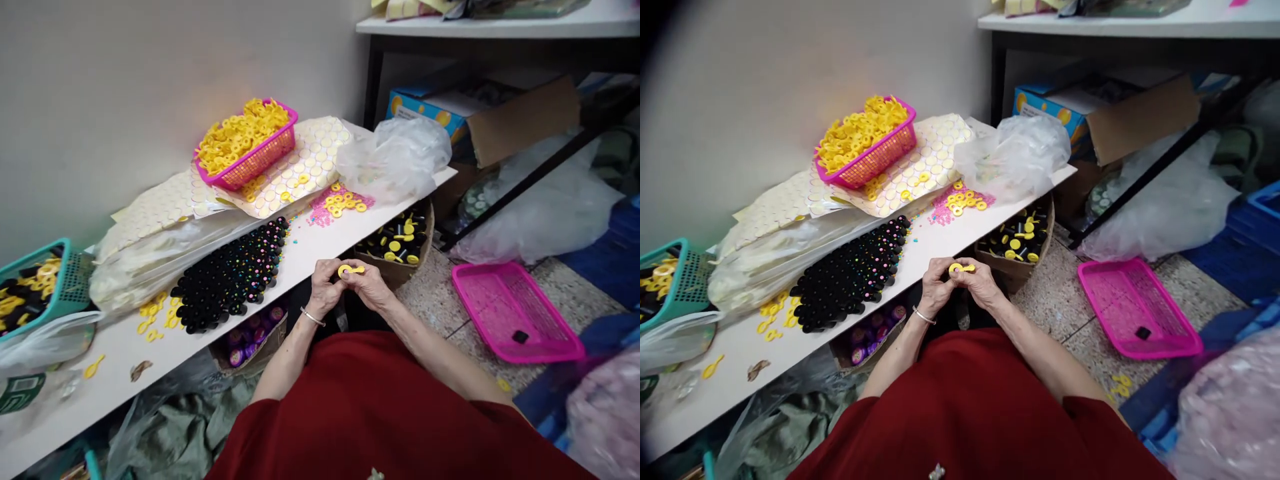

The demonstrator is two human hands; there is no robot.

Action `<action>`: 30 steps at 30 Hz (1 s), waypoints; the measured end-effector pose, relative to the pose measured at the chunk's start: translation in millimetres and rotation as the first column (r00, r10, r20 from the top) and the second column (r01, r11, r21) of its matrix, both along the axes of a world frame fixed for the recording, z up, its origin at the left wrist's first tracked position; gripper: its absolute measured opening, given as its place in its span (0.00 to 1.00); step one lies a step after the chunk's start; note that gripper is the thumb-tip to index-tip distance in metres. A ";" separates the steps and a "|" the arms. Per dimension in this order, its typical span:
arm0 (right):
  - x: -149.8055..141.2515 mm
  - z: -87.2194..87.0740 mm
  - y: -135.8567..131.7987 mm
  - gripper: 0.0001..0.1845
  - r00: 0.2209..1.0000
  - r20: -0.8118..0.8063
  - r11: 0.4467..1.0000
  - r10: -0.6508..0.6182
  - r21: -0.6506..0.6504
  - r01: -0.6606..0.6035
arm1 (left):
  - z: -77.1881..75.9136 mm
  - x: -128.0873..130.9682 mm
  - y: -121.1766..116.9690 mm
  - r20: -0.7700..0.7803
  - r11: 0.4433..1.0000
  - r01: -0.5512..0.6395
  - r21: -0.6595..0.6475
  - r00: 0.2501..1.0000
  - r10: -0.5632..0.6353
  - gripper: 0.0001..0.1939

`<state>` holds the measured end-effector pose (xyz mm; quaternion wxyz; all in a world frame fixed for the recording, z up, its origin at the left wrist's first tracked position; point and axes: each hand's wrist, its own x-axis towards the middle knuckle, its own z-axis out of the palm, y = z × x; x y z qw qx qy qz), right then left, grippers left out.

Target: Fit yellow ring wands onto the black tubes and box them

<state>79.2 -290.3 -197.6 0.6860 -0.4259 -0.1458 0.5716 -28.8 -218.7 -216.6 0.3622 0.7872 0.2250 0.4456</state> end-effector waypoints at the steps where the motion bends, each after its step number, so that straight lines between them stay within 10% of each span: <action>1: -1.3 0.3 -6.2 0.21 1.000 0.003 1.000 -0.019 -0.008 0.020 | 1.2 0.0 -5.9 -0.004 0.999 0.022 0.027 1.000 -0.022 0.12; 7: -2.2 -4.8 -35.1 0.21 0.997 -0.020 0.997 -0.080 0.002 0.080 | 3.5 3.1 -24.8 -0.041 0.994 0.106 0.039 0.994 -0.104 0.15; 16: 16.1 -26.4 -58.4 0.25 0.931 -0.304 0.976 0.203 0.137 -0.169 | 21.0 4.9 -38.6 -0.052 0.977 0.207 -0.046 0.976 -0.209 0.18; 30: 11.8 -14.9 -79.1 0.30 0.996 0.086 0.995 0.004 -0.095 0.005 | 20.1 13.9 -56.0 -0.319 0.936 0.338 0.094 0.901 -0.293 0.14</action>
